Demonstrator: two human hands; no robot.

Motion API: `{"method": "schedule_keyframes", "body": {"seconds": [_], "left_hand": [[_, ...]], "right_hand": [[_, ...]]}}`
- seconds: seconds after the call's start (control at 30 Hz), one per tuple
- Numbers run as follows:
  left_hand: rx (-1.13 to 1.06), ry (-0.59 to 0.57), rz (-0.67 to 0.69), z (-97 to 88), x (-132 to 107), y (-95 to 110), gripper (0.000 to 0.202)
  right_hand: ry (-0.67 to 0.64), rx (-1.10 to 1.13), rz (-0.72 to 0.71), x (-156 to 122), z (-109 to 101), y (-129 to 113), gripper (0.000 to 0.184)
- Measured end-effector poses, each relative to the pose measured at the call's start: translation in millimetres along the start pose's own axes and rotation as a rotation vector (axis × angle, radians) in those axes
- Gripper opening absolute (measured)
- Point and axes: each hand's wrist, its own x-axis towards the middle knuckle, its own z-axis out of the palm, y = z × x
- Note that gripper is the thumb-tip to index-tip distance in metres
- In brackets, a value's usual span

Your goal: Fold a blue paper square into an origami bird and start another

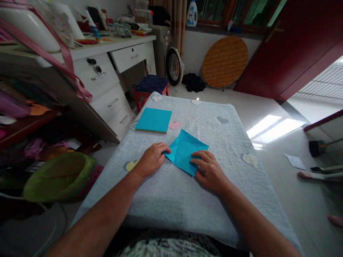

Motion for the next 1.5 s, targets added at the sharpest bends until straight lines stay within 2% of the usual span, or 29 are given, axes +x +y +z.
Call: {"method": "schedule_keyframes", "body": {"seconds": [0.13,0.27,0.47,0.53,0.73,0.93,1.03,1.17,1.4,1.5], "left_hand": [[0.003,0.065,-0.012,0.7,2,-2,0.034],[-0.059,0.139,-0.020,1.1,2,-3,0.042],[-0.313,0.116,-0.068,-3.2,2,5,0.045],[-0.385,0.131,-0.103,-4.1,3,6,0.040],[-0.499,0.220,-0.196,-4.3,5,5,0.034],[-0.573,0.263,-0.236,-7.1,6,7,0.032],[-0.644,0.260,-0.250,-7.7,6,8,0.033],[-0.782,0.200,-0.307,-7.5,5,8,0.040],[-0.935,0.148,-0.322,-7.7,5,12,0.049],[-0.959,0.121,-0.302,-8.3,4,14,0.050]], "right_hand": [[0.000,0.017,0.002,0,-1,0,0.026],[-0.023,0.039,-0.007,-1,0,1,0.015],[-0.036,0.049,-0.017,-2,3,3,0.012],[-0.024,0.061,-0.005,-1,2,2,0.017],[0.103,-0.011,0.056,-2,1,5,0.050],[0.204,-0.088,0.096,-4,1,9,0.051],[0.219,-0.093,0.095,-3,1,9,0.046],[0.227,-0.079,0.098,-3,0,7,0.043],[0.365,0.068,0.261,-3,-1,10,0.052],[0.365,0.188,0.289,-3,-1,15,0.041]]}}
